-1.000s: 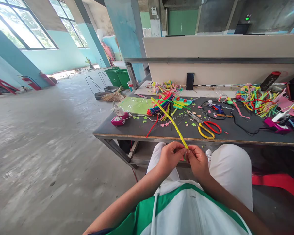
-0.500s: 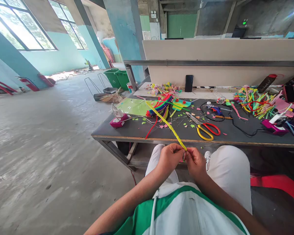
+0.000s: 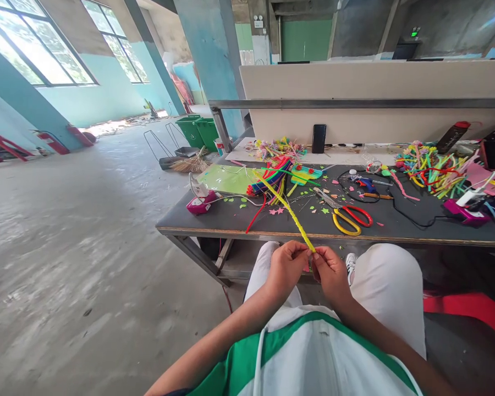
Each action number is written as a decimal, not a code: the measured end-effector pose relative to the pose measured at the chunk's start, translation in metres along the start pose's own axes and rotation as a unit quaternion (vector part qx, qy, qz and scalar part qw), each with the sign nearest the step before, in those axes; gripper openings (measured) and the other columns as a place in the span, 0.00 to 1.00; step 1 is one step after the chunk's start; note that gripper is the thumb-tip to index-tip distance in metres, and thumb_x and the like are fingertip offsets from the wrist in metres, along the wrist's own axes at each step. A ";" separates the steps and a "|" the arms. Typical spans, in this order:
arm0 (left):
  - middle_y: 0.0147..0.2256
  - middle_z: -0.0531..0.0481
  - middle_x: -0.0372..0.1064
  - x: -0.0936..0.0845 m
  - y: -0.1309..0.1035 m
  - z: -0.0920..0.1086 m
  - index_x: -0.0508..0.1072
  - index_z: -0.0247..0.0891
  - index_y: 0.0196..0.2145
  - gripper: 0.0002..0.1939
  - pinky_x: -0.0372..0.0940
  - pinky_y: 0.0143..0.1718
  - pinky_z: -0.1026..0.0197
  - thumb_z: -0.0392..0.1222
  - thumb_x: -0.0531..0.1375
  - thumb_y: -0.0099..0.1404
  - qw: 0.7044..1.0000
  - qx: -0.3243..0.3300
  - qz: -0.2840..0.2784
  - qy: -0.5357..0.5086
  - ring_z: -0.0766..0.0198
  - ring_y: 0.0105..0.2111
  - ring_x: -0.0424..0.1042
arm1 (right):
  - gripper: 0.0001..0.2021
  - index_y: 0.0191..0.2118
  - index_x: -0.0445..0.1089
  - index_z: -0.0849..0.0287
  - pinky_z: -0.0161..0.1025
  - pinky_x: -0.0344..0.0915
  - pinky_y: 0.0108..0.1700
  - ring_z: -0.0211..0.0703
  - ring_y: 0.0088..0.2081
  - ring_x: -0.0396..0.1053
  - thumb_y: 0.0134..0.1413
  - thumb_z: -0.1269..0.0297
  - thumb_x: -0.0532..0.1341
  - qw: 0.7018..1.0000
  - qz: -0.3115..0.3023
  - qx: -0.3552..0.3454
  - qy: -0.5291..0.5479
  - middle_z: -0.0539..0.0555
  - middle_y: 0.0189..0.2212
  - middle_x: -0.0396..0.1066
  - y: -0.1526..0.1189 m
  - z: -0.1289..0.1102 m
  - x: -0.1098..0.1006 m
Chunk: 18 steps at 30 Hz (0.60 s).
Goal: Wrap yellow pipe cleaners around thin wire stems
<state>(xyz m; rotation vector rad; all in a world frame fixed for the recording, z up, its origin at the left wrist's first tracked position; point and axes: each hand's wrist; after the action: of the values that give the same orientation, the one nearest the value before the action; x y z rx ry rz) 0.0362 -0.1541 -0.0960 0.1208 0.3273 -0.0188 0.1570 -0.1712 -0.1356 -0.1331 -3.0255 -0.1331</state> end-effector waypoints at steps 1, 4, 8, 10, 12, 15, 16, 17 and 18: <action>0.23 0.53 0.71 0.000 0.000 0.001 0.76 0.37 0.28 0.06 0.62 0.27 0.67 0.40 0.59 0.57 1.000 -0.008 -0.008 -0.024 0.68 0.25 0.67 | 0.11 0.35 0.67 0.57 0.32 0.50 0.19 0.33 0.18 0.54 0.55 0.54 0.58 1.000 -0.002 0.005 0.014 0.45 0.17 0.59 0.000 0.002 0.000; 0.24 0.53 0.72 0.002 0.000 0.002 0.77 0.37 0.29 0.07 0.63 0.27 0.67 0.40 0.59 0.57 0.995 -0.017 -0.029 -0.089 0.67 0.26 0.68 | 0.12 0.34 0.67 0.58 0.32 0.50 0.18 0.33 0.17 0.53 0.54 0.54 0.60 0.996 -0.015 0.026 0.083 0.45 0.17 0.58 0.002 0.008 0.001; 0.24 0.52 0.72 0.003 -0.002 -0.003 0.76 0.36 0.27 0.06 0.64 0.28 0.66 0.40 0.60 0.55 0.990 -0.018 -0.023 -0.139 0.68 0.25 0.68 | 0.11 0.32 0.67 0.58 0.31 0.49 0.18 0.32 0.17 0.52 0.51 0.56 0.62 0.980 -0.045 0.063 0.184 0.45 0.17 0.58 0.002 0.009 0.003; 0.24 0.52 0.72 0.002 -0.002 -0.005 0.76 0.36 0.28 0.06 0.65 0.28 0.66 0.41 0.61 0.56 0.986 -0.020 -0.033 -0.163 0.68 0.25 0.68 | 0.10 0.31 0.66 0.58 0.31 0.48 0.17 0.31 0.17 0.51 0.51 0.57 0.63 0.972 -0.063 0.078 0.214 0.44 0.16 0.57 0.002 0.005 0.002; 0.25 0.53 0.72 -0.002 -0.001 -0.006 0.76 0.38 0.28 0.06 0.65 0.29 0.66 0.41 0.61 0.56 0.984 -0.016 -0.055 -0.167 0.67 0.25 0.69 | 0.09 0.31 0.66 0.57 0.30 0.46 0.17 0.30 0.16 0.50 0.51 0.58 0.63 0.964 -0.082 0.093 0.233 0.43 0.16 0.56 0.002 0.001 0.000; 0.26 0.52 0.73 -0.010 0.002 -0.005 0.76 0.38 0.28 0.06 0.65 0.30 0.65 0.42 0.61 0.56 0.985 -0.002 -0.099 -0.144 0.66 0.27 0.70 | 0.09 0.31 0.65 0.57 0.30 0.44 0.16 0.29 0.15 0.49 0.49 0.59 0.64 0.956 -0.105 0.114 0.248 0.43 0.15 0.56 0.004 -0.001 -0.004; 0.26 0.52 0.74 -0.013 0.004 -0.004 0.77 0.38 0.28 0.06 0.65 0.30 0.65 0.41 0.61 0.56 0.984 0.002 -0.110 -0.138 0.66 0.27 0.70 | 0.09 0.31 0.65 0.57 0.30 0.44 0.16 0.29 0.14 0.49 0.49 0.60 0.65 0.954 -0.111 0.120 0.251 0.43 0.15 0.56 0.004 -0.001 -0.005; 0.27 0.52 0.74 -0.015 0.005 -0.004 0.77 0.38 0.28 0.05 0.65 0.31 0.65 0.40 0.61 0.56 0.984 0.006 -0.116 -0.137 0.66 0.27 0.70 | 0.09 0.31 0.65 0.57 0.29 0.43 0.16 0.29 0.14 0.49 0.49 0.60 0.65 0.952 -0.117 0.126 0.255 0.42 0.14 0.56 0.005 0.000 -0.006; 0.27 0.51 0.74 -0.017 0.005 -0.004 0.77 0.38 0.28 0.05 0.65 0.31 0.65 0.40 0.61 0.56 0.983 0.009 -0.120 -0.141 0.66 0.28 0.70 | 0.10 0.31 0.65 0.57 0.29 0.42 0.15 0.28 0.14 0.49 0.49 0.60 0.65 0.949 -0.123 0.132 0.259 0.42 0.14 0.56 0.005 0.000 -0.007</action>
<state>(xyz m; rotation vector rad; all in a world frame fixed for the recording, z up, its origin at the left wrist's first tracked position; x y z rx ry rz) 0.0193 -0.1483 -0.0938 0.0946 0.0558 -0.2762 0.1644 -0.1671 -0.1364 0.2643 -2.4881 0.1902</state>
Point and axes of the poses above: each hand's wrist, its own y-axis towards the middle knuckle, its own x-axis out of the palm, z = x × y
